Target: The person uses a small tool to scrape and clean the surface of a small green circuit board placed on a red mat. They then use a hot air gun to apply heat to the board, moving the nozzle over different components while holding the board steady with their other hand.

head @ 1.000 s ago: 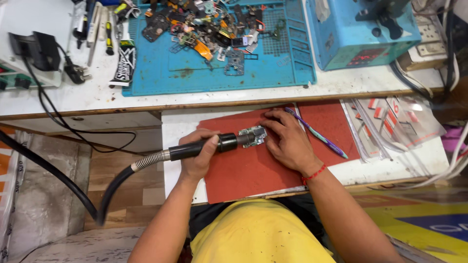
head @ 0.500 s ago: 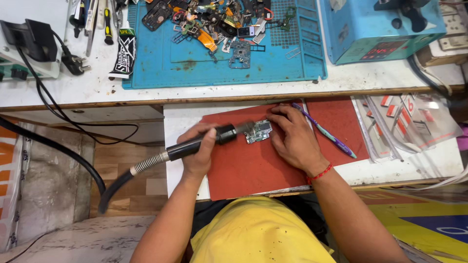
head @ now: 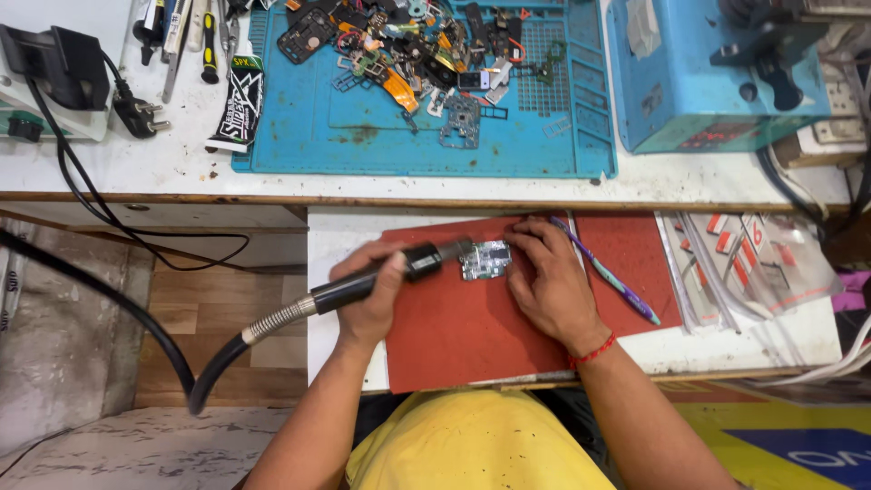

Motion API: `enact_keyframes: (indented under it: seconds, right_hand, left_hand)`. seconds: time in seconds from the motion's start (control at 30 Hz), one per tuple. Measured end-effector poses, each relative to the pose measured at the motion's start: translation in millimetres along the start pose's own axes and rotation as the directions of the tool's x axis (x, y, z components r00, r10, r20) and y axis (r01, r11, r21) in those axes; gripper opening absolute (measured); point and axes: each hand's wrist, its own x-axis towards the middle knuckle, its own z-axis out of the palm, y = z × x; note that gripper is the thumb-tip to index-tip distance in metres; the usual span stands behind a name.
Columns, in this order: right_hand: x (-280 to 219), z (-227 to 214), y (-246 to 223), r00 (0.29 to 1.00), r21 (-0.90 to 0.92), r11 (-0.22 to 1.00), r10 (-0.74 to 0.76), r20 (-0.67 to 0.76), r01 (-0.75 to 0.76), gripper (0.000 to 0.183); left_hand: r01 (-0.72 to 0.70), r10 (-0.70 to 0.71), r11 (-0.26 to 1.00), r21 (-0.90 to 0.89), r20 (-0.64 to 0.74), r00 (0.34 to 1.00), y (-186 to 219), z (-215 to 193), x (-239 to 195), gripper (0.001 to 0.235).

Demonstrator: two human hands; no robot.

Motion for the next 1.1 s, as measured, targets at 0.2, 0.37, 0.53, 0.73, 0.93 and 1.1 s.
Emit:
enact_keyframes:
  seconds: [0.2,0.37,0.53,0.73,0.93,1.1]
  right_hand:
    - [3.3,-2.2,-5.2,1.000,-0.007,1.000,-0.014,-0.006,0.014,0.036]
    - [6.2,-2.4,-8.7,1.000,-0.048,0.999,-0.027,-0.011,0.027,0.037]
    - [8.1,-2.0,-9.8,1.000,-0.067,0.998,0.002,0.003,-0.001,0.037]
    - [7.1,-2.3,-9.4,1.000,-0.062,0.998,-0.007,-0.004,0.007,0.036]
    - [6.9,-3.4,-8.3,1.000,-0.064,0.998,-0.018,-0.017,0.017,0.036]
    - [5.8,-1.2,-5.6,1.000,-0.028,1.000,-0.011,0.000,0.011,0.035]
  left_hand:
    - [0.010,-0.010,1.000,0.029,0.006,1.000,0.2,-0.4,3.7,0.026]
    - [-0.040,0.041,0.999,0.032,-0.016,0.999,1.1,3.0,2.4,0.026]
    - [-0.057,0.055,0.998,0.028,0.073,0.996,1.7,0.8,4.3,0.027]
    - [-0.057,0.059,0.998,-0.024,0.075,0.995,-2.5,-1.1,3.6,0.029]
    - [-0.057,0.058,0.998,-0.012,0.086,0.995,-4.7,-0.8,2.3,0.027]
    - [-0.019,0.019,1.000,-0.008,0.026,0.999,-3.8,-4.5,-1.6,0.026]
